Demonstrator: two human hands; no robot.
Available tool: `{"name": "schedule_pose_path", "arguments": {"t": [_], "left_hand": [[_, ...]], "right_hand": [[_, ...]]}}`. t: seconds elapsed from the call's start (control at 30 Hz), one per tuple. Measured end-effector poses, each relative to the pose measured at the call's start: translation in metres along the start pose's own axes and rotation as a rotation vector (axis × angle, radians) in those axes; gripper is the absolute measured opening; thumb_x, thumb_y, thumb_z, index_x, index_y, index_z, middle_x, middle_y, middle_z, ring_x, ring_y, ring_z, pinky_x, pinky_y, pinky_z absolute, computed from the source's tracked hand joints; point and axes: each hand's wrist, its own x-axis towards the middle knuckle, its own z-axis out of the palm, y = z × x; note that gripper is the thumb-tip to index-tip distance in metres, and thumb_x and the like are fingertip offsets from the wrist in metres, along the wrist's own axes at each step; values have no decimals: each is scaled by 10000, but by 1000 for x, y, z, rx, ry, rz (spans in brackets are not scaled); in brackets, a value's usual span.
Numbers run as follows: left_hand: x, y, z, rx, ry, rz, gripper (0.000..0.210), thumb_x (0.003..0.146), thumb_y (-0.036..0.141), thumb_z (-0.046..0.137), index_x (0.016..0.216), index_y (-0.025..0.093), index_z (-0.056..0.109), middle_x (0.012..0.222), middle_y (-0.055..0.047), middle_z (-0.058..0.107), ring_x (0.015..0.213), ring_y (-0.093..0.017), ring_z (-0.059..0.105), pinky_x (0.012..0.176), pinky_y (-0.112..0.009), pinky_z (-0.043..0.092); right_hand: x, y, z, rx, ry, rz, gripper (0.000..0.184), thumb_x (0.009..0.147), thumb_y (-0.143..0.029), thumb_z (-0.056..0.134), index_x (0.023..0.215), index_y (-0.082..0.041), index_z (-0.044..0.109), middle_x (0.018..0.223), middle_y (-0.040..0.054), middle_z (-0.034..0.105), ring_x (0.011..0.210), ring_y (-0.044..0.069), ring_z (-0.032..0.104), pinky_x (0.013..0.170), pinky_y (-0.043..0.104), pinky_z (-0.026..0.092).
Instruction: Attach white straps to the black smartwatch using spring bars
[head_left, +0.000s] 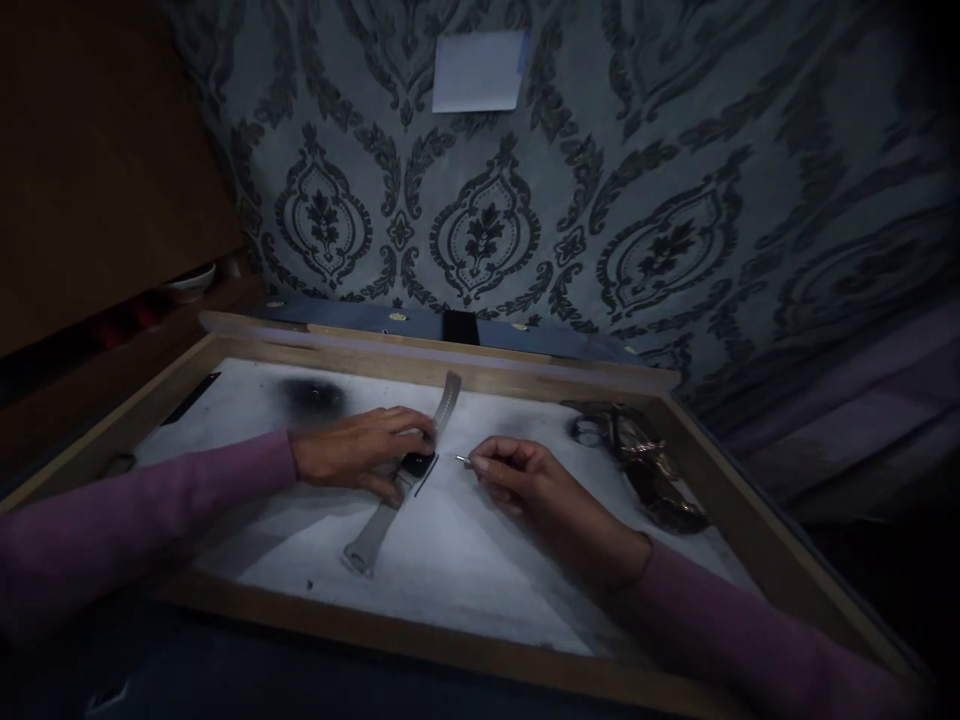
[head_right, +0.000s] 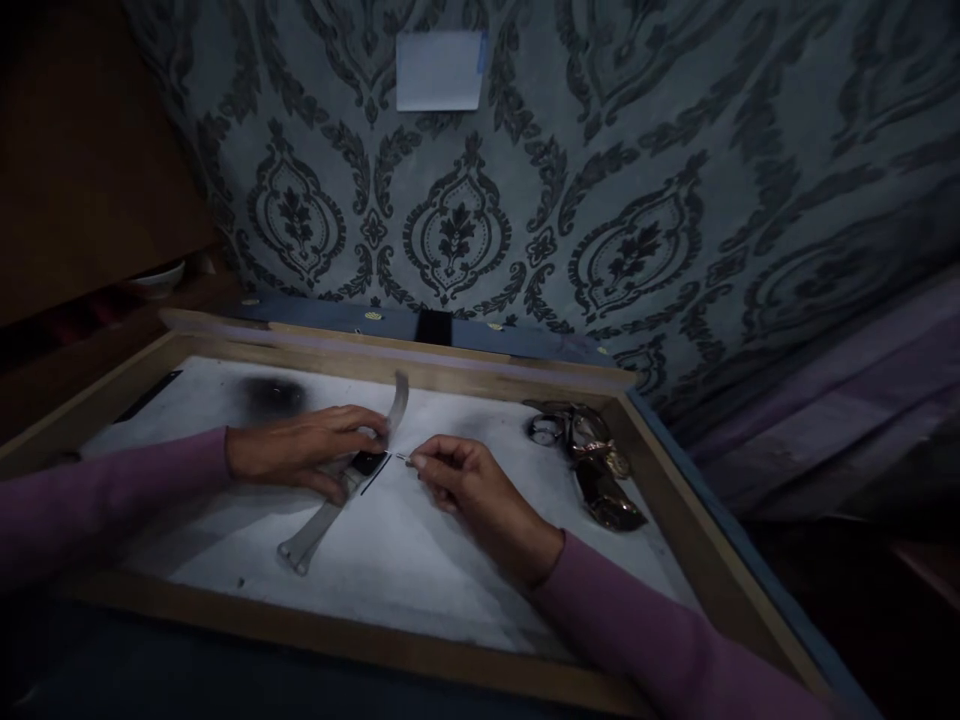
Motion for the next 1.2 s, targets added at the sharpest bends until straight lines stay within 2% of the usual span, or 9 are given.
{"name": "schedule_pose_path", "arguments": {"t": [0.17, 0.27, 0.4, 0.57, 0.7, 0.8, 0.93, 1.07, 1.2], "left_hand": [[-5, 0, 13, 1, 62, -53, 540, 854, 324, 750, 1324, 192, 519, 1469, -195, 447, 1394, -335, 414, 1113, -482, 409], [-6, 8, 13, 29, 55, -116, 549, 854, 346, 751, 1325, 188, 518, 1486, -203, 433, 1405, -344, 400, 1115, -498, 403], [-3, 19, 12, 63, 51, -180, 545, 847, 357, 759, 1307, 187, 523, 1567, -216, 333, 1452, -365, 335, 1118, -521, 388], [4, 21, 16, 10, 48, -210, 580, 827, 424, 770, 1288, 174, 523, 1508, -212, 439, 1391, -366, 432, 1084, -530, 403], [6, 19, 21, -36, 92, -216, 565, 840, 507, 730, 1247, 168, 533, 1449, -210, 505, 1359, -358, 467, 1071, -523, 399], [4, 16, 25, -75, 131, -213, 644, 843, 544, 712, 1326, 184, 482, 1435, -198, 524, 1353, -352, 474, 1078, -522, 390], [2, 13, 29, -78, 153, -219, 822, 824, 568, 723, 1462, 205, 354, 1416, -182, 539, 1332, -353, 489, 1084, -510, 388], [3, 12, 28, -70, 134, -216, 817, 809, 536, 753, 1459, 215, 377, 1437, -176, 522, 1333, -352, 482, 1089, -506, 378], [5, 14, 23, -73, 102, -224, 794, 815, 506, 760, 1452, 206, 392, 1452, -176, 508, 1334, -348, 479, 1087, -493, 381]], "right_hand": [[1, -1, 0, 106, 12, 27, 316, 595, -345, 880, 749, -139, 698, 548, -75, 461, 459, 41, 287, 400, 205, 141], [1, -3, 1, 196, 45, 53, 306, 573, -296, 896, 735, -143, 686, 555, -68, 472, 477, 42, 314, 402, 188, 146], [1, -3, 0, 280, 63, 63, 310, 546, -263, 915, 709, -128, 690, 548, -63, 469, 497, 40, 338, 414, 168, 189], [3, -2, -2, 352, 90, 79, 299, 538, -203, 912, 739, -124, 705, 628, -36, 538, 524, 39, 397, 433, 160, 246], [5, -2, -4, 384, 87, 81, 298, 531, -196, 914, 754, -119, 732, 618, -33, 535, 531, 43, 402, 428, 156, 257], [7, 0, -7, 394, 99, 79, 295, 541, -197, 917, 766, -119, 742, 624, -26, 546, 532, 47, 409, 424, 158, 268], [9, 0, -10, 384, 122, 91, 286, 580, -227, 916, 744, -121, 707, 656, -16, 578, 516, 38, 397, 404, 161, 227], [10, -2, -12, 317, 143, 74, 376, 580, -326, 929, 681, -136, 621, 620, -28, 576, 485, 31, 373, 388, 161, 171], [12, -2, -13, 147, 171, 36, 445, 619, -464, 888, 662, -160, 566, 595, -36, 582, 440, 33, 355, 370, 174, 171]]}}
